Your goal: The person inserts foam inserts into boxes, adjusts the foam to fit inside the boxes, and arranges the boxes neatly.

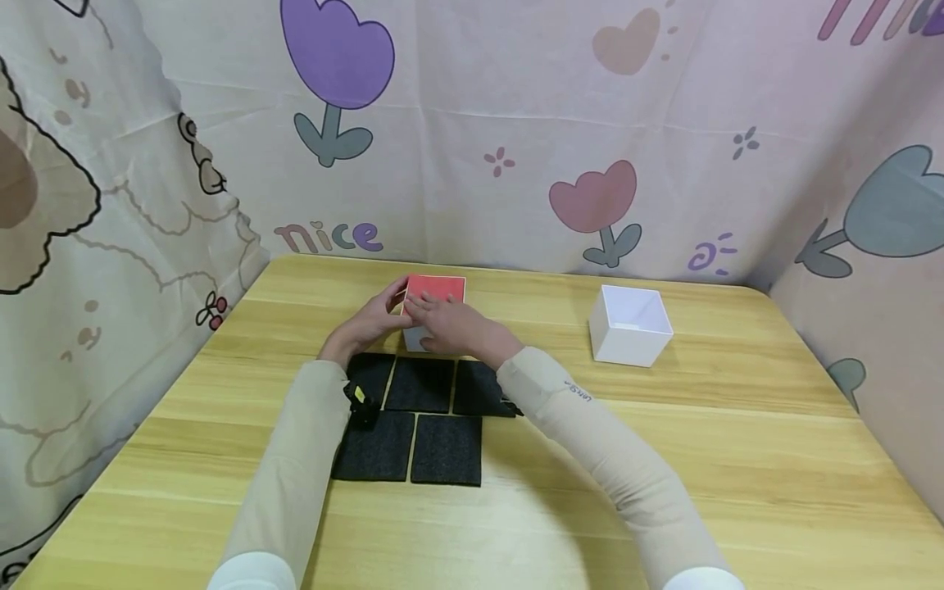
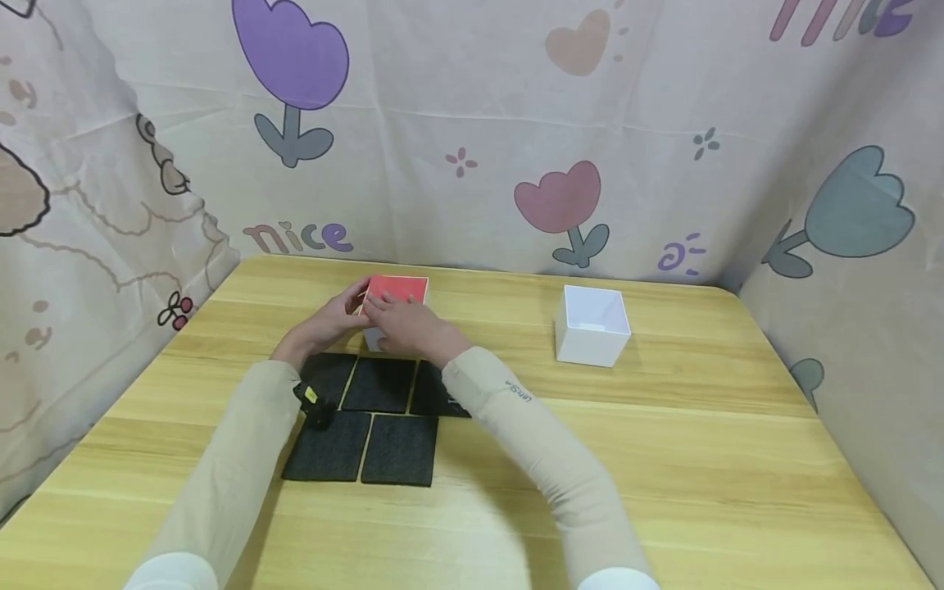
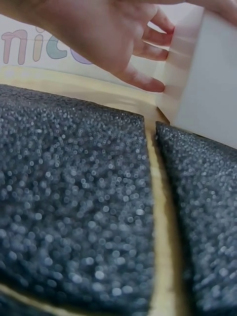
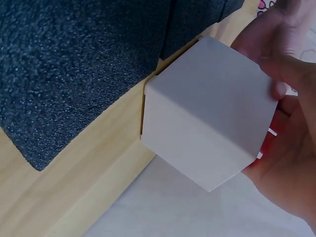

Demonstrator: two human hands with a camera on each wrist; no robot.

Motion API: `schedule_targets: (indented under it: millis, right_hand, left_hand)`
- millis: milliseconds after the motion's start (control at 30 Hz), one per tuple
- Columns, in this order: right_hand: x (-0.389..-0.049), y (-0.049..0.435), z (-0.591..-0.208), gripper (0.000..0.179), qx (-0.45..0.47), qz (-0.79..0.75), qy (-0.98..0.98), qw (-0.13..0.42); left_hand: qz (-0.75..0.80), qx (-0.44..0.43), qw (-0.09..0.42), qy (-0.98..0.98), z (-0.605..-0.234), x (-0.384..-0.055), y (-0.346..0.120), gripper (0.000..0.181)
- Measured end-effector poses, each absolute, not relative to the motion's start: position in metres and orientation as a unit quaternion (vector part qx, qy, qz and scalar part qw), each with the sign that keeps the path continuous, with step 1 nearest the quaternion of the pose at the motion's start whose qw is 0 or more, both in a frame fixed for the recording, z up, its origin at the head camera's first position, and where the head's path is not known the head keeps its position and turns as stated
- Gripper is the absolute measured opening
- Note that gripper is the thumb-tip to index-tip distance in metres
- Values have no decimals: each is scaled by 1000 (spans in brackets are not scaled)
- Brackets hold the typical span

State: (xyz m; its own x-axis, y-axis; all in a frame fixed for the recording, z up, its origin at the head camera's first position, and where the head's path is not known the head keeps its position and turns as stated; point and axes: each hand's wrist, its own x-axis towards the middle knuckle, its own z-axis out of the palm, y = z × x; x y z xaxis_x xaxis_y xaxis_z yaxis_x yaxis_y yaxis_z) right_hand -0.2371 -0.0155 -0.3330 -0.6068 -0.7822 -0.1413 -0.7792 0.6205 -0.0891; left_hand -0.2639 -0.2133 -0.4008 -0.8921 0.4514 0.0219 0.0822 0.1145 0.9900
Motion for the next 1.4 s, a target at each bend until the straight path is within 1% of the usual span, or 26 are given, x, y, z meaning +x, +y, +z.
schedule_targets:
  millis: [367,533,700,833,1033,1400]
  right_hand:
    - [-237,-19,-330,66,-413,18,905,100]
    - [-241,-18,-326,65,-415,27,904,98]
    - [-246,-18,-330,65,-414,55,906,67]
    - [-249,-20,-337,72,-404,88,910,34]
    - [-251,-23,-339,80,-395,91,914,4]
    - [-253,-25,-335,82,-388,64,919,26]
  left_hand:
    - [642,174,143,733,-398,-262,-211,86]
    - [643,178,142,731,-398,-264,-210,86]
    - [638,174,143,736,-396,-262,-212,86]
    - [630,173,150,742,-393,-259,-212,86]
    - [628,169,146,745,-393,-258,-212,87]
    - [618,166,143,755,-397,-261,-211,88]
